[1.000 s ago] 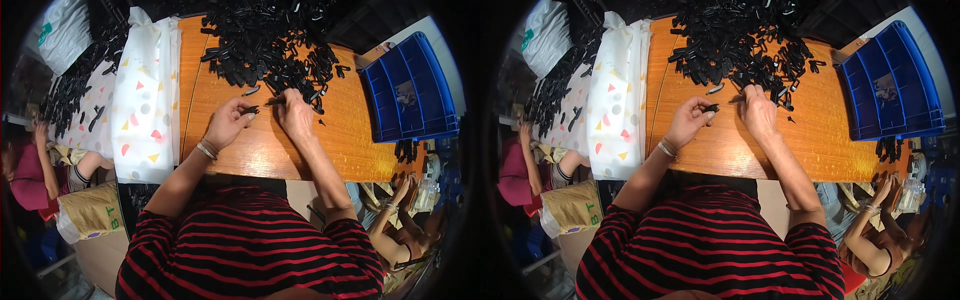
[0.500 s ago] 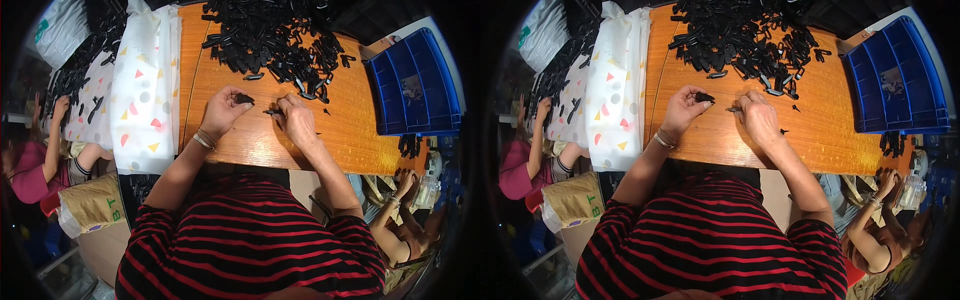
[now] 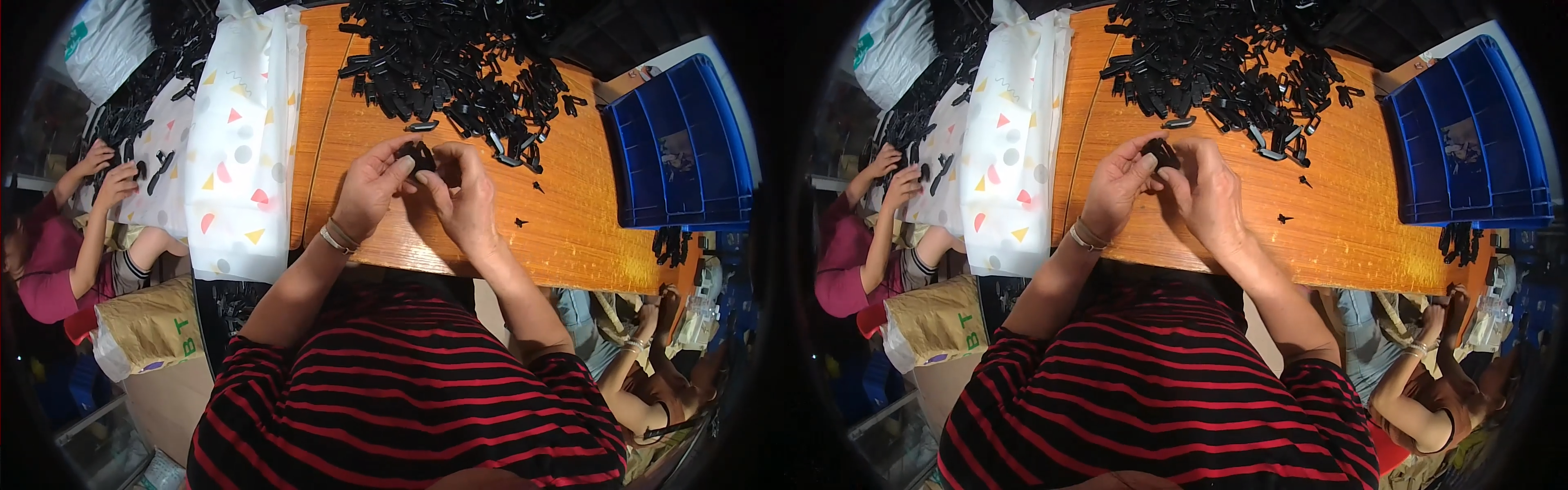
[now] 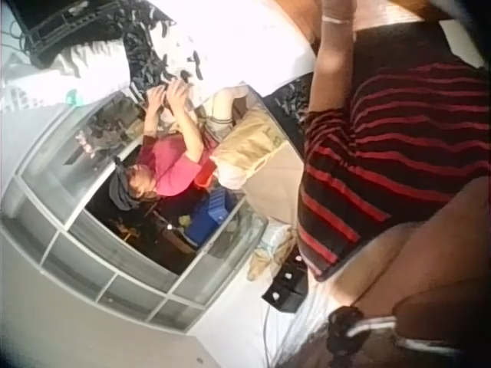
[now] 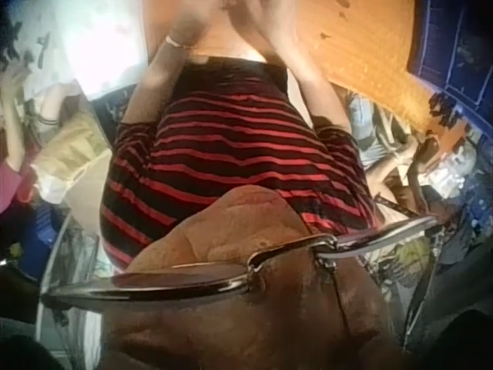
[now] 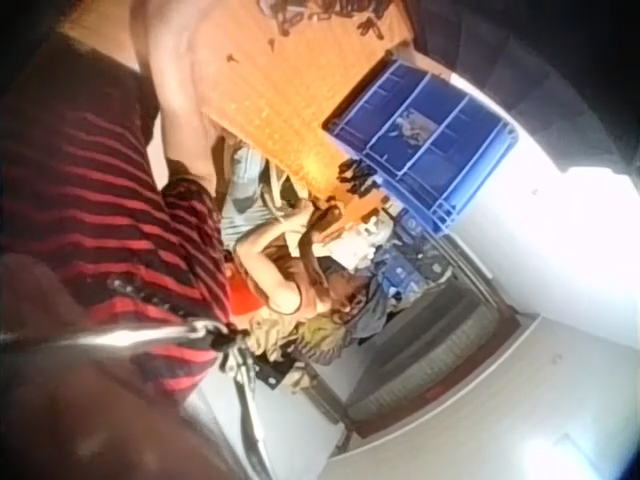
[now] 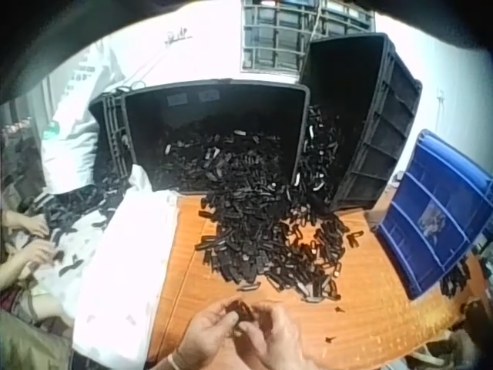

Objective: Assembling small black plastic components at a workbench.

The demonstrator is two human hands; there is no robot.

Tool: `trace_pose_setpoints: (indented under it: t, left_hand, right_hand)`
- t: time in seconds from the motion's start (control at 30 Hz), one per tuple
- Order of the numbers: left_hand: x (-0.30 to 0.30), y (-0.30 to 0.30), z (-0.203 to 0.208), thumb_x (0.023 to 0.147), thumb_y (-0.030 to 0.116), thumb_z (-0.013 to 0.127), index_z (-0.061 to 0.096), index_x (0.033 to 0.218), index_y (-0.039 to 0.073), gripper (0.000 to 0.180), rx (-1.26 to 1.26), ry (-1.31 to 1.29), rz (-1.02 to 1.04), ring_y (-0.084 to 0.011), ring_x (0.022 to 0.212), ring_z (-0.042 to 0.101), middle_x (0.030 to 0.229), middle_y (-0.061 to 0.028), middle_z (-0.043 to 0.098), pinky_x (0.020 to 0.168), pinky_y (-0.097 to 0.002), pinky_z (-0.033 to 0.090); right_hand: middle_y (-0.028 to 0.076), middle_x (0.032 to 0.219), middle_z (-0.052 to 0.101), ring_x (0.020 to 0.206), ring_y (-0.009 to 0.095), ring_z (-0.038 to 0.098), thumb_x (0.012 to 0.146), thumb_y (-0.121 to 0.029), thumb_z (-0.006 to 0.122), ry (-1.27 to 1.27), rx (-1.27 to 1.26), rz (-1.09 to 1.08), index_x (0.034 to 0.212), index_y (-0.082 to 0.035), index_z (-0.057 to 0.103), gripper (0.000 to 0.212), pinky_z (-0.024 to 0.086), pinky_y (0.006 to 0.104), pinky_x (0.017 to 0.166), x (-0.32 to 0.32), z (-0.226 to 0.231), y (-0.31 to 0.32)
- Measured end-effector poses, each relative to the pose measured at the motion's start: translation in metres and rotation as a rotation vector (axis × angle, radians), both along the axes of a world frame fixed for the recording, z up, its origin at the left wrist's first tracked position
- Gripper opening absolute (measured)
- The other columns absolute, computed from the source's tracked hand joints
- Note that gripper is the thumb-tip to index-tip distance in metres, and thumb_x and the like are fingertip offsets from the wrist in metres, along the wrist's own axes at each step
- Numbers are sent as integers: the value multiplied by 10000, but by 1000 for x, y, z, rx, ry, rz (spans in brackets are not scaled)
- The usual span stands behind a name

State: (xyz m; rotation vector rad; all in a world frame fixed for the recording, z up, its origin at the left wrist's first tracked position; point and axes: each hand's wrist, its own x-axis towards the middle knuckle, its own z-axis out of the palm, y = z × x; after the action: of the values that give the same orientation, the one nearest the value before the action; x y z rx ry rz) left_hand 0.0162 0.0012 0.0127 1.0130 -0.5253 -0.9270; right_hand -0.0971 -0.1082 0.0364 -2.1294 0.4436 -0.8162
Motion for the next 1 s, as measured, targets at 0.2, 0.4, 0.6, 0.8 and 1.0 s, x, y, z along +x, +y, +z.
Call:
trace_pose_setpoints:
  t: [0.2, 0.4, 0.6, 0.8, 1.0]
  left_hand:
    - [-3, 3, -10, 974, 101, 535, 543, 1225, 19, 265, -128, 247, 37, -75, 856, 583, 1035, -35, 635, 714, -198, 457]
    - [-1, 5, 1, 943, 64, 577, 576, 1188, 9, 251, -55, -5, 122, -57, 781, 564, 962, -18, 652, 683, -186, 439]
    - [0, 8, -4, 922, 48, 599, 572, 1208, -36, 299, -93, -12, 100, -75, 828, 610, 1031, -53, 663, 735, -195, 497]
    - [-14, 9, -8, 948, 77, 569, 573, 1205, -42, 284, 43, -198, 179, -58, 823, 578, 977, -32, 644, 741, -193, 478]
    - [-19, 5, -6, 1027, 192, 424, 565, 1139, -15, 275, 3, -312, 196, -96, 858, 584, 966, -41, 626, 793, -217, 468]
  right_hand:
    - [40, 884, 626, 762, 83, 633, 824, -23, 722, -22, 299, 32, 1086, 11, 606, 289, 518, 211, 624, 2, -6, 6]
    - [42, 896, 590, 723, 81, 616, 833, -10, 707, -50, 208, 68, 1048, 18, 640, 226, 504, 194, 607, 3, 10, 6]
    - [47, 874, 582, 707, 73, 608, 824, -6, 710, -22, 147, 60, 1022, 9, 649, 208, 485, 193, 571, 3, -4, 3]
    - [138, 817, 568, 690, 314, 612, 742, -24, 730, -26, -149, 13, 993, -39, 638, 268, 498, 370, 581, 3, -6, 16]
    - [138, 899, 567, 794, 330, 611, 745, -69, 745, -56, -139, -82, 1083, -43, 587, 373, 503, 400, 648, 6, -7, 24]
